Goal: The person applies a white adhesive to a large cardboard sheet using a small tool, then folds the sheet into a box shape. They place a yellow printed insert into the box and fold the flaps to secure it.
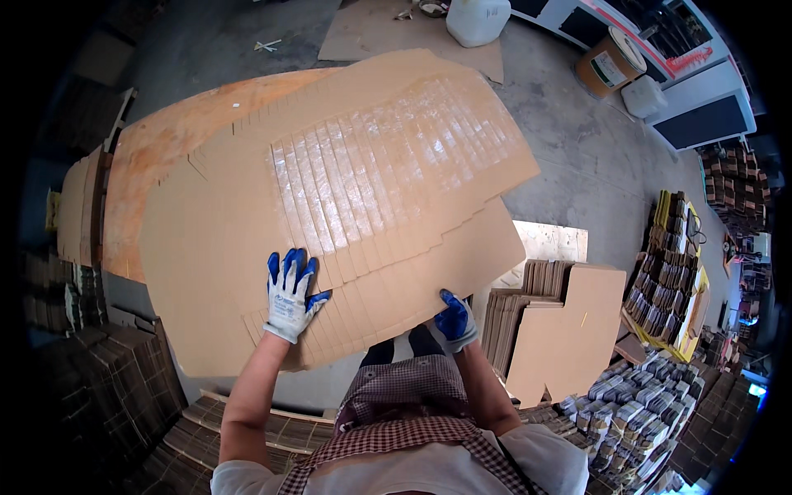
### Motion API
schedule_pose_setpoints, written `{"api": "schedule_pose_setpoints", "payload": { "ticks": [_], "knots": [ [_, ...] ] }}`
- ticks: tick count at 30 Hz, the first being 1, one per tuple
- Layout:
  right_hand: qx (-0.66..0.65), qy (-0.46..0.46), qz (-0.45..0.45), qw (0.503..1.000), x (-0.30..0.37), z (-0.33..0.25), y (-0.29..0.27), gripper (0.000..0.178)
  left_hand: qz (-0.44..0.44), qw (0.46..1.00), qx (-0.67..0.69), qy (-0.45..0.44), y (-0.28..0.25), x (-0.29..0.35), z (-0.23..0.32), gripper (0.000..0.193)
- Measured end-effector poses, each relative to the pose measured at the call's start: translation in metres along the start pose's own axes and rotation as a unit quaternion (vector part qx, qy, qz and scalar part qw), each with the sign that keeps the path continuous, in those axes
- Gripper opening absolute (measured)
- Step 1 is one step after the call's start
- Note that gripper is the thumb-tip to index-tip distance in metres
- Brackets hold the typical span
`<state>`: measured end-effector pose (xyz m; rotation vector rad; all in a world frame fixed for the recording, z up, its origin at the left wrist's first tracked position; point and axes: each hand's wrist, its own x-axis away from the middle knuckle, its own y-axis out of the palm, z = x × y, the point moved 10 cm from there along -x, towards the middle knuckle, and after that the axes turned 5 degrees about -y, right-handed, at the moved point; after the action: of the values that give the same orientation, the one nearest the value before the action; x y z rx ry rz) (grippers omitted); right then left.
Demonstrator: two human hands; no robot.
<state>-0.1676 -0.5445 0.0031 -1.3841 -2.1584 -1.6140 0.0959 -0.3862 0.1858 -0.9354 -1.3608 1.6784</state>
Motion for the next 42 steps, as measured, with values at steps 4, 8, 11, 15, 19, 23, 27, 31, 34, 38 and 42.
{"api": "schedule_pose_setpoints", "payload": {
  "ticks": [4,8,11,15,19,23,27,31,34,38,42],
  "knots": [
    [0.017,-0.001,-0.015,1.000,-0.021,-0.025,0.011,0.048,-0.003,1.000,-0.011,-0.022,0.004,-0.016,0.007,0.074],
    [0.036,0.002,-0.031,0.999,-0.057,-0.047,0.012,0.048,0.011,0.999,-0.013,-0.043,0.009,-0.036,0.012,0.074],
    [0.046,0.020,-0.047,0.998,-0.079,-0.063,0.022,0.046,0.014,0.997,-0.009,-0.071,0.010,-0.051,0.016,0.074],
    [0.089,0.050,-0.062,0.993,-0.112,-0.084,0.041,0.045,0.024,0.994,-0.010,-0.105,0.012,-0.069,0.019,0.074],
    [0.109,0.074,-0.087,0.988,-0.163,-0.104,0.056,0.046,0.029,0.987,-0.018,-0.154,0.013,-0.097,0.019,0.074],
    [0.118,0.120,-0.112,0.979,-0.217,-0.118,0.084,0.049,0.042,0.978,-0.021,-0.204,0.015,-0.121,0.016,0.074],
    [0.127,0.145,-0.157,0.969,-0.265,-0.127,0.131,0.046,0.071,0.966,-0.036,-0.244,0.011,-0.151,0.005,0.071],
    [0.143,0.165,-0.182,0.959,-0.319,-0.132,0.164,0.040,0.074,0.955,-0.051,-0.283,0.017,-0.176,-0.010,0.069],
    [0.149,0.186,-0.196,0.951,-0.343,-0.124,0.190,0.038,0.074,0.946,-0.061,-0.309,0.018,-0.185,-0.020,0.071],
    [0.154,0.197,-0.204,0.947,-0.361,-0.118,0.185,0.037,0.090,0.946,-0.038,-0.309,0.014,-0.186,-0.024,0.075],
    [0.136,0.184,-0.180,0.957,-0.357,-0.112,0.181,0.036,0.145,0.948,0.055,-0.278,0.003,-0.174,-0.030,0.075]
  ]
}}
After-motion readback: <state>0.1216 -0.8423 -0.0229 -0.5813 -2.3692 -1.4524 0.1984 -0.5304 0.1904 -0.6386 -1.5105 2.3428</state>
